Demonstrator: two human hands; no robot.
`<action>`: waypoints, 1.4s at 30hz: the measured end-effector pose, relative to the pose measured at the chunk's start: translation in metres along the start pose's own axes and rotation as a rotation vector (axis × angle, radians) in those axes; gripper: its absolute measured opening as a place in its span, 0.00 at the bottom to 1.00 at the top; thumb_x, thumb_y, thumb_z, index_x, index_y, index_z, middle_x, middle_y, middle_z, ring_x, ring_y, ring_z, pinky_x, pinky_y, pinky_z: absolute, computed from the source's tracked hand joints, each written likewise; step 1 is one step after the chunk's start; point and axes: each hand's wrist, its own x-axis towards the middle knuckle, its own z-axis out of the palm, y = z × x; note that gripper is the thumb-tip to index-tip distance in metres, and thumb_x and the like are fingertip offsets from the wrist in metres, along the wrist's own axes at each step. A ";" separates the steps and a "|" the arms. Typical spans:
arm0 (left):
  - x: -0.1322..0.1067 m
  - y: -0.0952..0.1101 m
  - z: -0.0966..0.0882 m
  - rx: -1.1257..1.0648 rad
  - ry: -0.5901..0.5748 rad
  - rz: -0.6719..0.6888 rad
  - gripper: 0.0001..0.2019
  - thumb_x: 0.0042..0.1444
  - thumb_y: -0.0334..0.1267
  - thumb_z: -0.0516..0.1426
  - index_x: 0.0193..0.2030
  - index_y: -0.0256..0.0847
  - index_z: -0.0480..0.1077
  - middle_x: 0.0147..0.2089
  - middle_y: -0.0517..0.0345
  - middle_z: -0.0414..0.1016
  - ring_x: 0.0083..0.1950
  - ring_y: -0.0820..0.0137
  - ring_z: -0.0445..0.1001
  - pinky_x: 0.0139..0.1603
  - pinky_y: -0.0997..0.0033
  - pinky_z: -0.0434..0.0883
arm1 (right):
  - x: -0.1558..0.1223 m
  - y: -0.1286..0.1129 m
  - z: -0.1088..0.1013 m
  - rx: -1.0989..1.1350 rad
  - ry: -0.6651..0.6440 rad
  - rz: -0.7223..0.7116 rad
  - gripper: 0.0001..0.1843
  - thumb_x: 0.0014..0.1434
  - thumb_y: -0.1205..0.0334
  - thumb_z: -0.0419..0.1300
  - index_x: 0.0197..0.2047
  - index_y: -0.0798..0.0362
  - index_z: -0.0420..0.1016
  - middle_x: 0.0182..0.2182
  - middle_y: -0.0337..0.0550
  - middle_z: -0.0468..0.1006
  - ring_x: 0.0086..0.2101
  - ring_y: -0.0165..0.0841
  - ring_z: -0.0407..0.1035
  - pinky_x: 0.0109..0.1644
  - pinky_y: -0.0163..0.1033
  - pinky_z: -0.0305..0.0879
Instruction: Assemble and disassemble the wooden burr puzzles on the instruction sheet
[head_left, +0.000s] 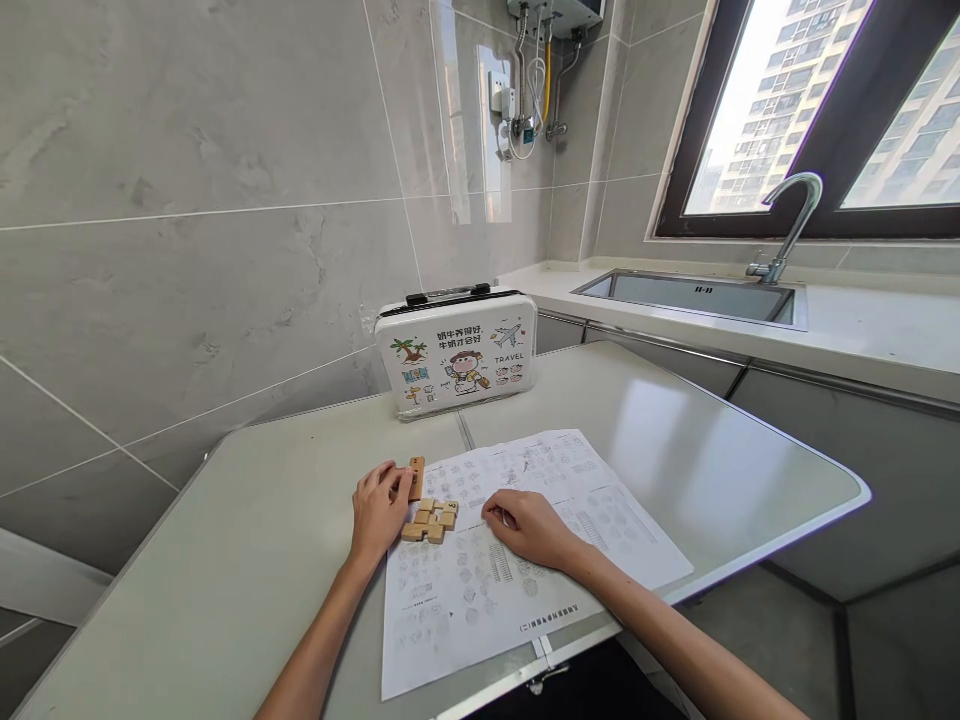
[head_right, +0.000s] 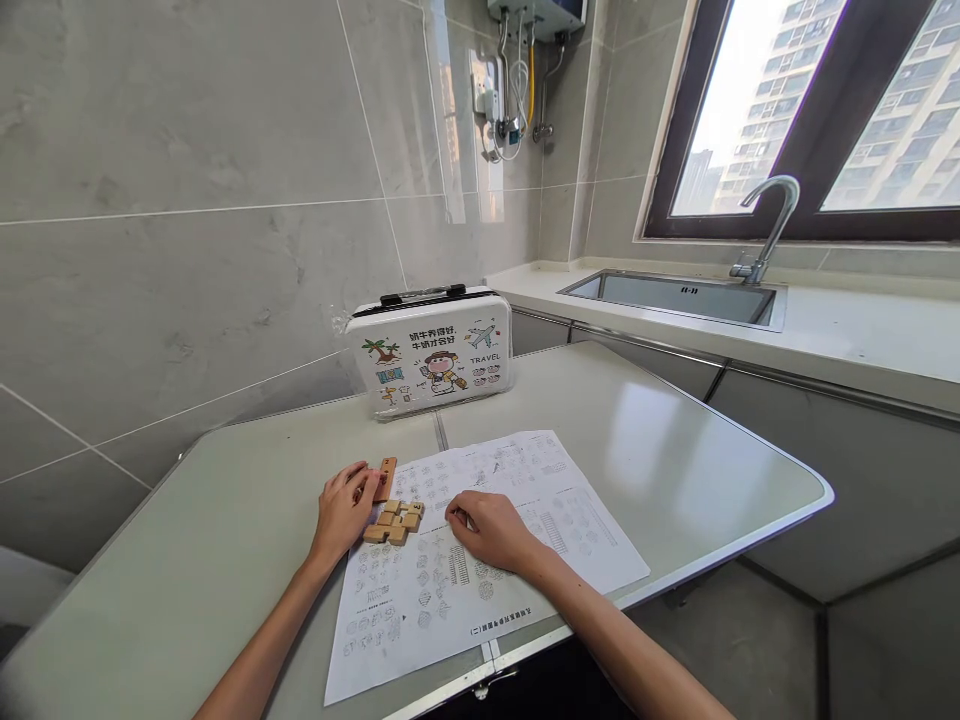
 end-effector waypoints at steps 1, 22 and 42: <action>0.000 -0.001 0.000 0.018 0.013 -0.002 0.21 0.67 0.56 0.50 0.47 0.50 0.81 0.63 0.51 0.74 0.67 0.50 0.66 0.67 0.44 0.63 | 0.000 0.000 0.000 -0.001 0.001 0.001 0.08 0.67 0.67 0.56 0.39 0.49 0.77 0.31 0.39 0.80 0.30 0.32 0.71 0.35 0.36 0.61; -0.004 -0.004 -0.001 0.165 0.107 -0.092 0.35 0.54 0.61 0.58 0.60 0.37 0.66 0.58 0.38 0.73 0.60 0.44 0.69 0.60 0.46 0.66 | -0.001 0.001 0.002 -0.006 0.008 -0.006 0.09 0.67 0.66 0.55 0.39 0.49 0.77 0.30 0.39 0.79 0.29 0.32 0.70 0.35 0.36 0.60; -0.007 0.002 -0.009 0.353 0.084 0.023 0.26 0.60 0.64 0.53 0.42 0.42 0.73 0.52 0.41 0.73 0.49 0.49 0.73 0.49 0.50 0.71 | 0.000 0.001 0.001 -0.028 -0.006 0.001 0.08 0.67 0.66 0.56 0.40 0.50 0.77 0.30 0.38 0.79 0.29 0.31 0.69 0.35 0.36 0.61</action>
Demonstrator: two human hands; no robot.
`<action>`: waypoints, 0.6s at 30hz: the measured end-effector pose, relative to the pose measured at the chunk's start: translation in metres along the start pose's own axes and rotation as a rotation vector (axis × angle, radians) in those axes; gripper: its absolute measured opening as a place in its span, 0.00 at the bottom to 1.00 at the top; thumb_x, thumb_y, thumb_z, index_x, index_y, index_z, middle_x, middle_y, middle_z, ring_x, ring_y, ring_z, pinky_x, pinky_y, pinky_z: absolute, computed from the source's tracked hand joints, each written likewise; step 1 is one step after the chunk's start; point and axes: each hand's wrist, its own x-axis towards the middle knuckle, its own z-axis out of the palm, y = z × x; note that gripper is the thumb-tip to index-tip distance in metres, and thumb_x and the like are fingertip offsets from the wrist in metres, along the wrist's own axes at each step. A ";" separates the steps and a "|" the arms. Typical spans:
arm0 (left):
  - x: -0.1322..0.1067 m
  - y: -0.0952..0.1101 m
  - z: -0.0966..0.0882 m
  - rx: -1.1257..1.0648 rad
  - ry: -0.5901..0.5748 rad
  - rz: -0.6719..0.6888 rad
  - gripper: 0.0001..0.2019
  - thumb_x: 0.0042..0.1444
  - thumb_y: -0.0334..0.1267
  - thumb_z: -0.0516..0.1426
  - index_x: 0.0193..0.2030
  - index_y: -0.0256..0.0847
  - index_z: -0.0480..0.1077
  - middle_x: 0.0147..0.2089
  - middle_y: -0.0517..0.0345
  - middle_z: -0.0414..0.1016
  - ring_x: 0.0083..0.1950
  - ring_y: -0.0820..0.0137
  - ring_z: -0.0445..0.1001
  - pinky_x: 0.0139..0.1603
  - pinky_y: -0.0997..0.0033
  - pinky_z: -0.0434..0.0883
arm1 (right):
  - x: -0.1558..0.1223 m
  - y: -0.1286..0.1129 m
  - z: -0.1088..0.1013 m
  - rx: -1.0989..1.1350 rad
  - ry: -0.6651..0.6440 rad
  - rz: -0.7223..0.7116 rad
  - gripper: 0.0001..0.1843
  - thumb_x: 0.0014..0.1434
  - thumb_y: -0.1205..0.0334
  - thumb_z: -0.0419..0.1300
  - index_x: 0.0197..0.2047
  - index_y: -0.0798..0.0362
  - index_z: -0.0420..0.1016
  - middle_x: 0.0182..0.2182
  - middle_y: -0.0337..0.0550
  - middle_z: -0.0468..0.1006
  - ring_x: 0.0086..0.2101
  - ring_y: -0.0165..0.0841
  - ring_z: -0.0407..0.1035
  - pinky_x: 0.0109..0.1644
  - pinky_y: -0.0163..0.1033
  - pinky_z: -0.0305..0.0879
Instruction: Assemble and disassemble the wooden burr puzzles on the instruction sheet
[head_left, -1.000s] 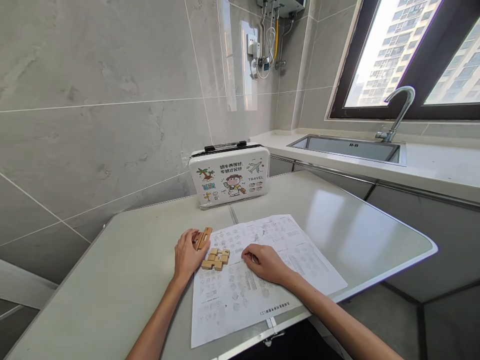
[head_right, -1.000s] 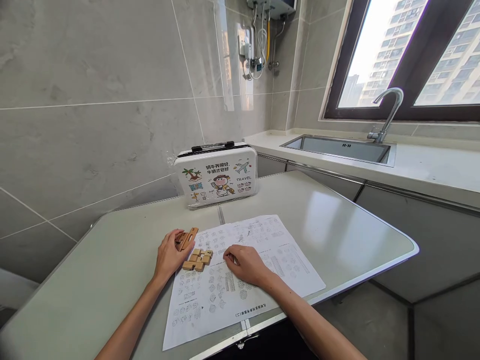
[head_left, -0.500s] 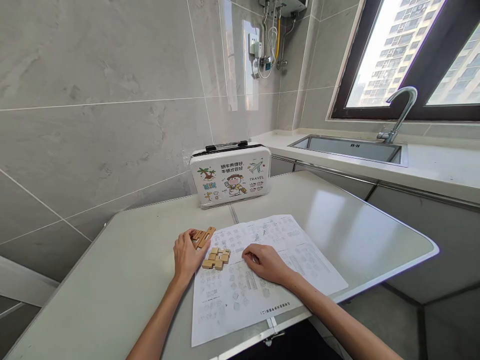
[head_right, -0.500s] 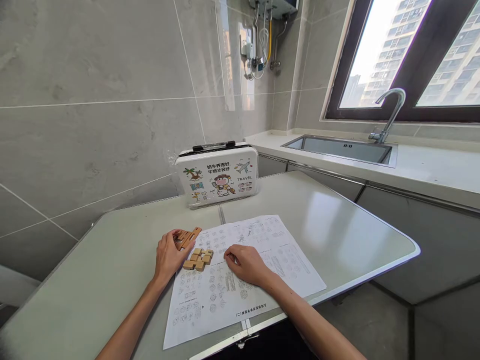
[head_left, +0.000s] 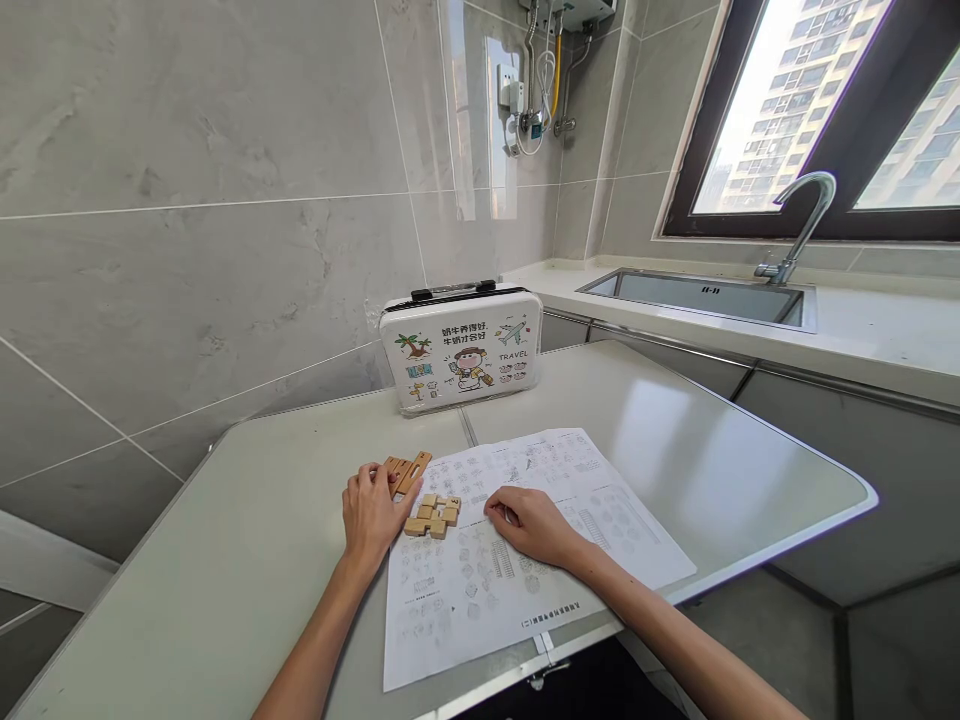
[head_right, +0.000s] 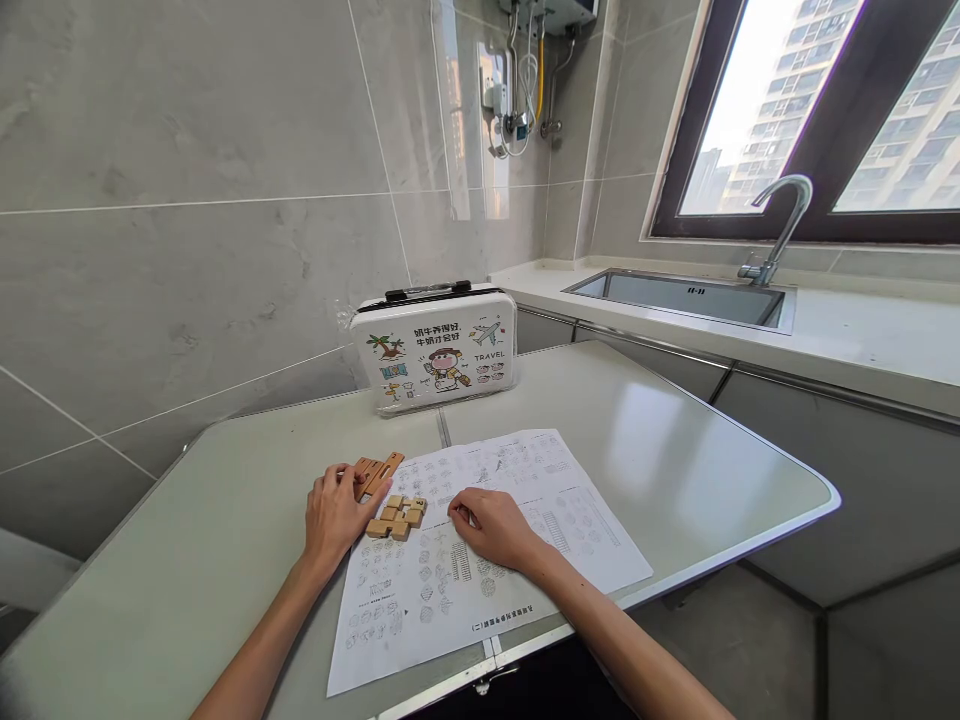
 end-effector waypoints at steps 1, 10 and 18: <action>0.000 0.000 0.000 -0.001 -0.002 -0.001 0.25 0.60 0.64 0.53 0.42 0.42 0.74 0.53 0.42 0.73 0.49 0.49 0.73 0.49 0.50 0.71 | 0.000 0.000 0.000 -0.001 -0.002 0.000 0.09 0.67 0.66 0.56 0.40 0.50 0.77 0.30 0.38 0.79 0.29 0.31 0.70 0.34 0.36 0.61; -0.001 0.001 0.003 -0.021 -0.011 0.080 0.25 0.65 0.61 0.49 0.43 0.40 0.72 0.54 0.40 0.74 0.51 0.49 0.74 0.51 0.51 0.72 | -0.001 0.000 0.001 0.014 0.010 -0.006 0.08 0.67 0.66 0.56 0.39 0.50 0.77 0.30 0.38 0.79 0.29 0.31 0.70 0.34 0.35 0.60; -0.001 0.001 0.004 -0.050 -0.023 0.112 0.24 0.67 0.58 0.48 0.47 0.38 0.72 0.58 0.37 0.71 0.53 0.48 0.73 0.53 0.49 0.72 | -0.001 0.000 0.001 0.004 0.006 -0.003 0.09 0.67 0.66 0.56 0.39 0.50 0.77 0.30 0.39 0.79 0.29 0.32 0.70 0.34 0.36 0.61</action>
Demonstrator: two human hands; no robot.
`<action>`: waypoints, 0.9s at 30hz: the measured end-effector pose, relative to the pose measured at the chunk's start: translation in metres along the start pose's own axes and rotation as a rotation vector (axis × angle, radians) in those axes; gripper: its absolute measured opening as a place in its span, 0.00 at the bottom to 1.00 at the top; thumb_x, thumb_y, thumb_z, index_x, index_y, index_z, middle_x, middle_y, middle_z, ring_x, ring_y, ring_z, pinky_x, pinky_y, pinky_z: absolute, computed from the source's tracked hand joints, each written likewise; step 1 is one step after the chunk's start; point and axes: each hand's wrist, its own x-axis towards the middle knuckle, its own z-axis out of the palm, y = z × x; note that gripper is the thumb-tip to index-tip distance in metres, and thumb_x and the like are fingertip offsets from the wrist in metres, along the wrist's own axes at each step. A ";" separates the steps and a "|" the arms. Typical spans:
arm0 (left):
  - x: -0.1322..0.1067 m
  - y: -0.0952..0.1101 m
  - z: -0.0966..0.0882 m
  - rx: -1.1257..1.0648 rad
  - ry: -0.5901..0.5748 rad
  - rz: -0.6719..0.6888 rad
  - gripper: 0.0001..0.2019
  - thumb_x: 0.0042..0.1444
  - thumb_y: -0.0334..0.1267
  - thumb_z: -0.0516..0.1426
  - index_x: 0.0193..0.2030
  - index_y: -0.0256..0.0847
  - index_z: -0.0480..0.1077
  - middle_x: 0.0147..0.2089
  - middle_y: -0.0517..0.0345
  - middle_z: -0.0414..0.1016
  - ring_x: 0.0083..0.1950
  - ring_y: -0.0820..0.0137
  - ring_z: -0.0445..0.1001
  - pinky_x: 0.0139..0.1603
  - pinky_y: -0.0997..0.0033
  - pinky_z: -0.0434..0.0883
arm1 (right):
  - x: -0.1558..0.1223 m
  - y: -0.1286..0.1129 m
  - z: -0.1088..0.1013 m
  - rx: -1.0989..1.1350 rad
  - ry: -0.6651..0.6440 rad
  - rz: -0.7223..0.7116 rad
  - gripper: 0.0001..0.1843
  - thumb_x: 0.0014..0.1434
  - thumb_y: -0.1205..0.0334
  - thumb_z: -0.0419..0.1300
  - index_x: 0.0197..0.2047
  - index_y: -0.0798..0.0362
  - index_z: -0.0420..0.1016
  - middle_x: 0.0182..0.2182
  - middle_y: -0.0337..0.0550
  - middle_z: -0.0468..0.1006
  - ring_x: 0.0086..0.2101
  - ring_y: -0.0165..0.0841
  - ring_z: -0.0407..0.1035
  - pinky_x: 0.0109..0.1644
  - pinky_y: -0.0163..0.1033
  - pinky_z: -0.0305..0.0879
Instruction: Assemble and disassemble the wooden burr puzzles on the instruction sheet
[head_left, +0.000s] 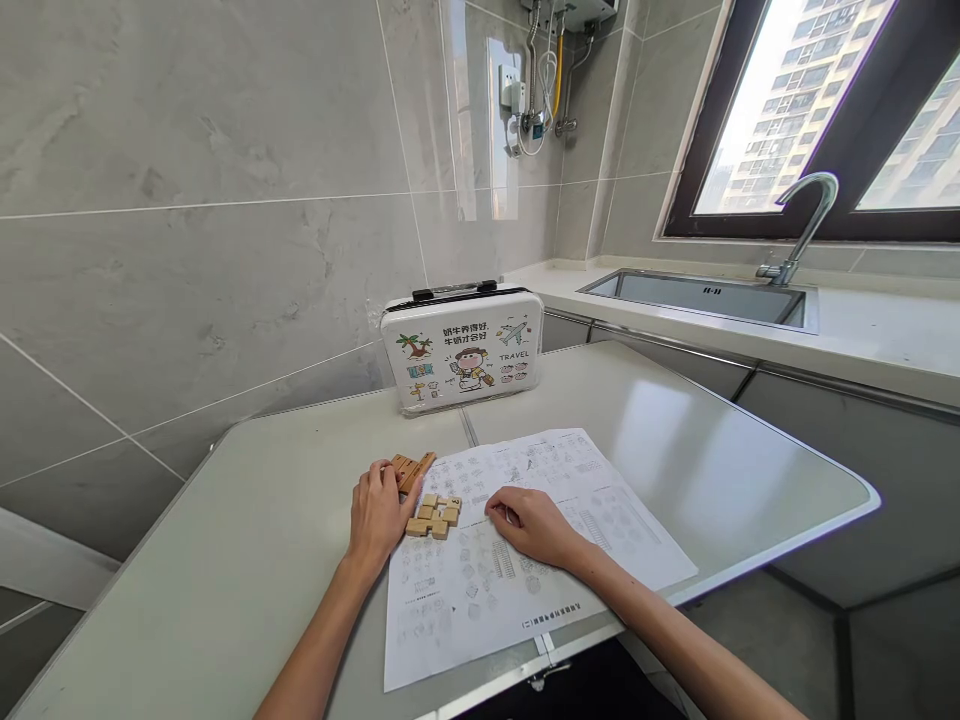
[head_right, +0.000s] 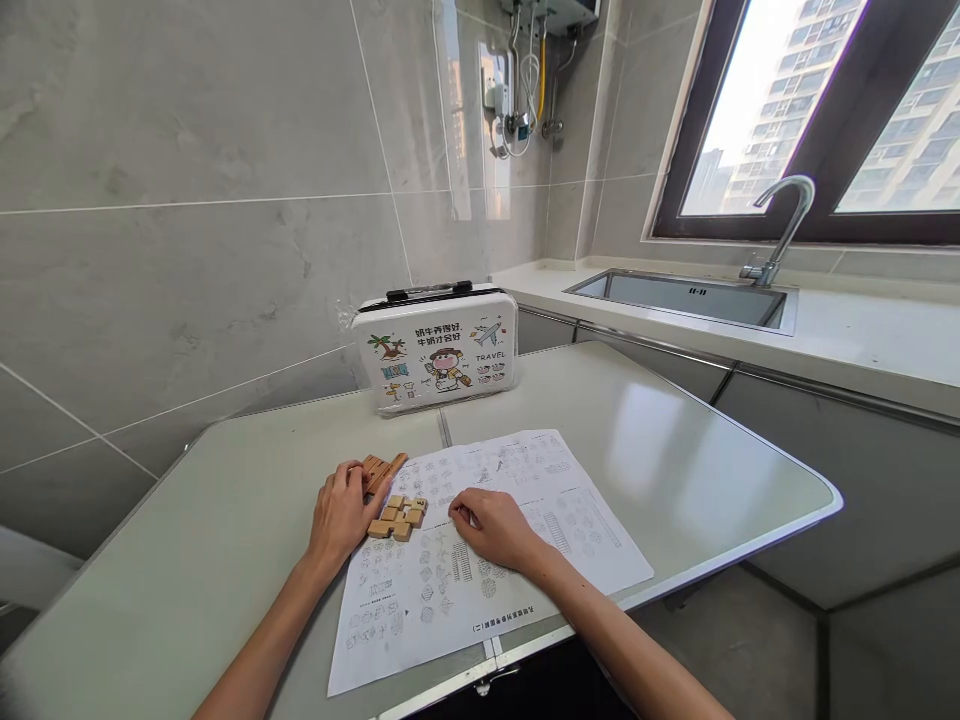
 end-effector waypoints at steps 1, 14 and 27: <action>0.000 -0.001 0.000 -0.014 0.000 -0.013 0.24 0.66 0.59 0.49 0.47 0.39 0.72 0.59 0.38 0.70 0.54 0.48 0.73 0.54 0.48 0.72 | 0.000 0.000 0.000 -0.003 -0.002 0.001 0.09 0.67 0.66 0.56 0.39 0.50 0.77 0.30 0.39 0.79 0.29 0.32 0.70 0.34 0.36 0.61; 0.002 -0.004 0.004 -0.145 0.018 -0.142 0.23 0.55 0.62 0.59 0.38 0.42 0.73 0.59 0.41 0.66 0.58 0.46 0.69 0.58 0.45 0.69 | 0.000 0.000 0.000 -0.006 -0.006 -0.001 0.08 0.67 0.66 0.56 0.39 0.50 0.77 0.30 0.39 0.79 0.30 0.32 0.71 0.34 0.36 0.60; 0.001 -0.002 0.004 -0.200 0.043 -0.104 0.21 0.56 0.60 0.59 0.39 0.41 0.72 0.62 0.41 0.66 0.61 0.46 0.68 0.58 0.46 0.73 | 0.000 0.001 -0.001 -0.006 -0.016 0.007 0.09 0.68 0.64 0.55 0.40 0.50 0.77 0.30 0.39 0.80 0.29 0.32 0.71 0.34 0.36 0.61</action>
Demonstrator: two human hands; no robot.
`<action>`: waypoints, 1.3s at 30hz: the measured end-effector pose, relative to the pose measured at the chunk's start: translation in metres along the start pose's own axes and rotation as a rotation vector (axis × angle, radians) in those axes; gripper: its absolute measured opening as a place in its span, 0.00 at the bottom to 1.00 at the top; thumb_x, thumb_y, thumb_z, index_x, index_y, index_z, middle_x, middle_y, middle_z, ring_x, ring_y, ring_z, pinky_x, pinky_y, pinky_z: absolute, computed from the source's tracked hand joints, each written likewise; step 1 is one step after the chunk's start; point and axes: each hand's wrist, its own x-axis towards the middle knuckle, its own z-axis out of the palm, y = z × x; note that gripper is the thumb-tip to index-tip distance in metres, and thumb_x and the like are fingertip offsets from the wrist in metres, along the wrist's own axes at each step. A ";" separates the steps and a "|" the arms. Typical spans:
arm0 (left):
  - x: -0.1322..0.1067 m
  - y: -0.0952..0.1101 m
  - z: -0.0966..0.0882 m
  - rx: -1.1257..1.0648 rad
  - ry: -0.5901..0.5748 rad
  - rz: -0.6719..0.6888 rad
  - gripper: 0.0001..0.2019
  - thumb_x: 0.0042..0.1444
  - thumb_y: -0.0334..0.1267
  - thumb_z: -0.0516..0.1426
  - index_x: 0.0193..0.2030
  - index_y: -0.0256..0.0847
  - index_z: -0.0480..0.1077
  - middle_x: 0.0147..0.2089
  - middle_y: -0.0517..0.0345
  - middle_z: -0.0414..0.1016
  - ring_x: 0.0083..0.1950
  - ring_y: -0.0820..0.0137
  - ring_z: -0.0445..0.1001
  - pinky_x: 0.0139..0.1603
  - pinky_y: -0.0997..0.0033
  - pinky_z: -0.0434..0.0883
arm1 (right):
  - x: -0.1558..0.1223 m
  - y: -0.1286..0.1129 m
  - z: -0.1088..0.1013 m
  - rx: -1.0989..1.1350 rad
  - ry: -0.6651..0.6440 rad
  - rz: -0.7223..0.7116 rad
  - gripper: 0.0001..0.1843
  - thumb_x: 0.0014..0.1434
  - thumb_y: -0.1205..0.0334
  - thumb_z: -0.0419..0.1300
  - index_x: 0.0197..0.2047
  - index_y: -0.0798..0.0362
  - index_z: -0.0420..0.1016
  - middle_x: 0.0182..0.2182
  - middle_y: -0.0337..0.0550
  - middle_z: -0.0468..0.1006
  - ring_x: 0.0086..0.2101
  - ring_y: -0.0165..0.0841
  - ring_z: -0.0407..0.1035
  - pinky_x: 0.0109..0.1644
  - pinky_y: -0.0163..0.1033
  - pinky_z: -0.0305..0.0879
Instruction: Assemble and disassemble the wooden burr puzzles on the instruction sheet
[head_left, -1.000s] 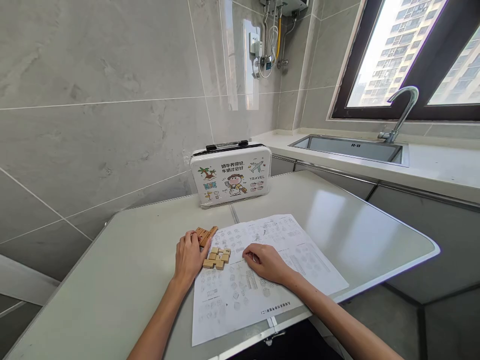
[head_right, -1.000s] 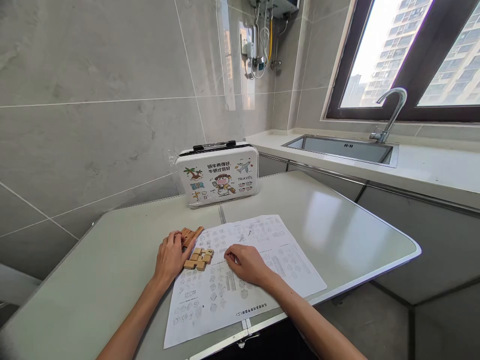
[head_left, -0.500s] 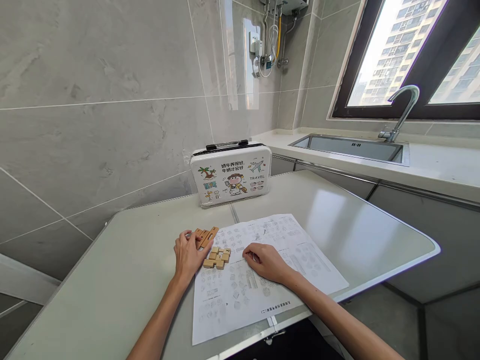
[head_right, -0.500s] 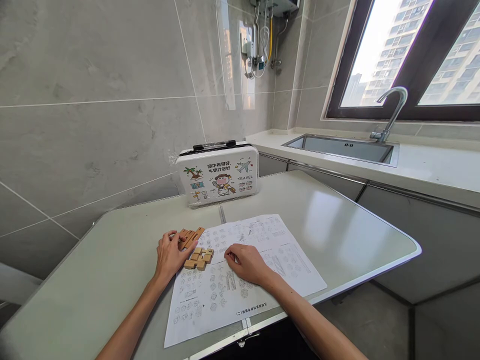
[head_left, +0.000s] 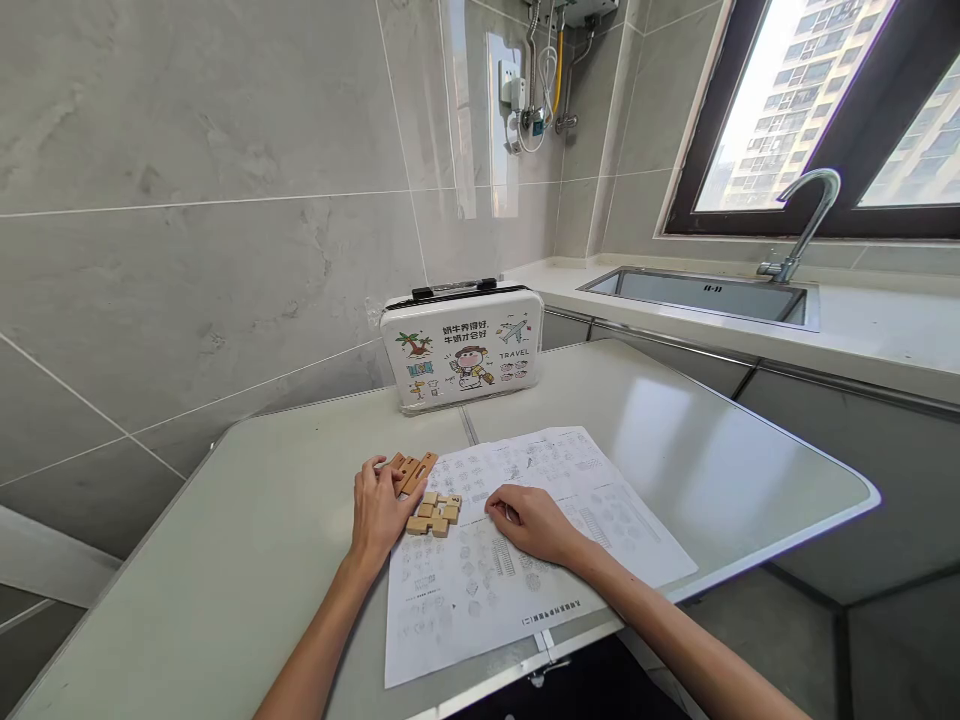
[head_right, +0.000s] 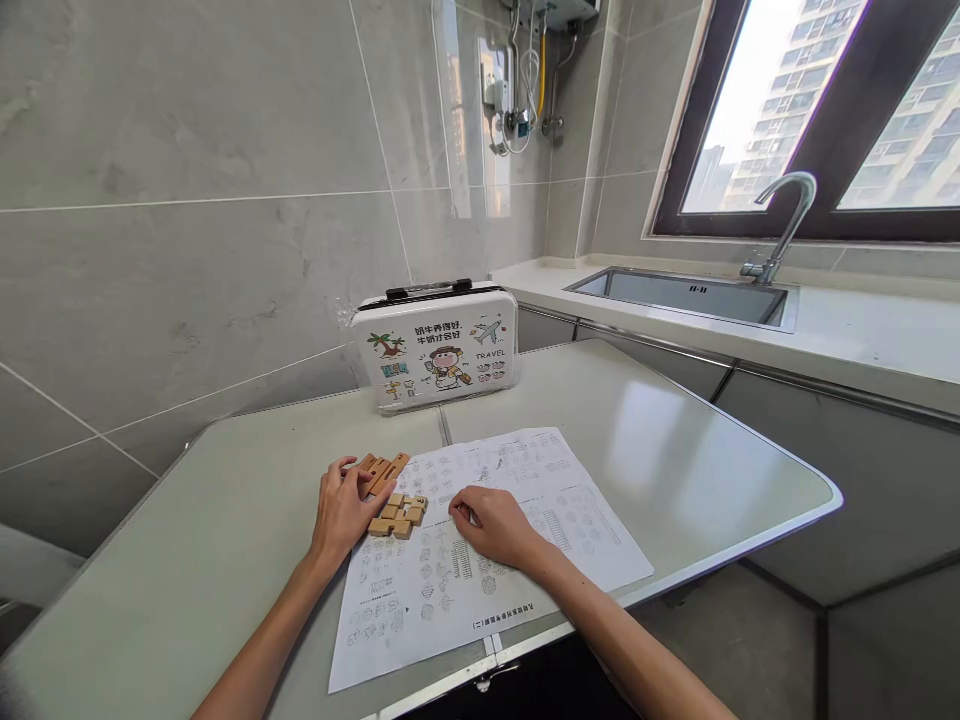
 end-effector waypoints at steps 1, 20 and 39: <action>0.000 0.000 0.000 -0.005 -0.005 -0.001 0.21 0.56 0.60 0.59 0.39 0.41 0.72 0.61 0.41 0.67 0.61 0.46 0.69 0.58 0.47 0.73 | 0.000 0.000 0.000 -0.001 0.000 0.000 0.09 0.68 0.64 0.55 0.40 0.50 0.77 0.30 0.39 0.79 0.29 0.32 0.70 0.34 0.36 0.61; -0.002 0.000 0.002 0.096 -0.071 0.115 0.21 0.68 0.52 0.51 0.54 0.40 0.75 0.56 0.41 0.73 0.56 0.51 0.72 0.54 0.52 0.74 | -0.001 0.000 0.000 0.010 0.018 -0.011 0.09 0.67 0.66 0.55 0.39 0.50 0.76 0.30 0.38 0.79 0.29 0.32 0.70 0.34 0.36 0.60; -0.001 -0.003 0.005 0.097 -0.002 0.205 0.18 0.70 0.42 0.48 0.57 0.35 0.72 0.55 0.38 0.74 0.54 0.49 0.73 0.54 0.46 0.74 | 0.000 0.000 0.001 0.019 0.016 -0.009 0.09 0.67 0.66 0.55 0.38 0.49 0.76 0.29 0.38 0.78 0.28 0.32 0.68 0.34 0.37 0.60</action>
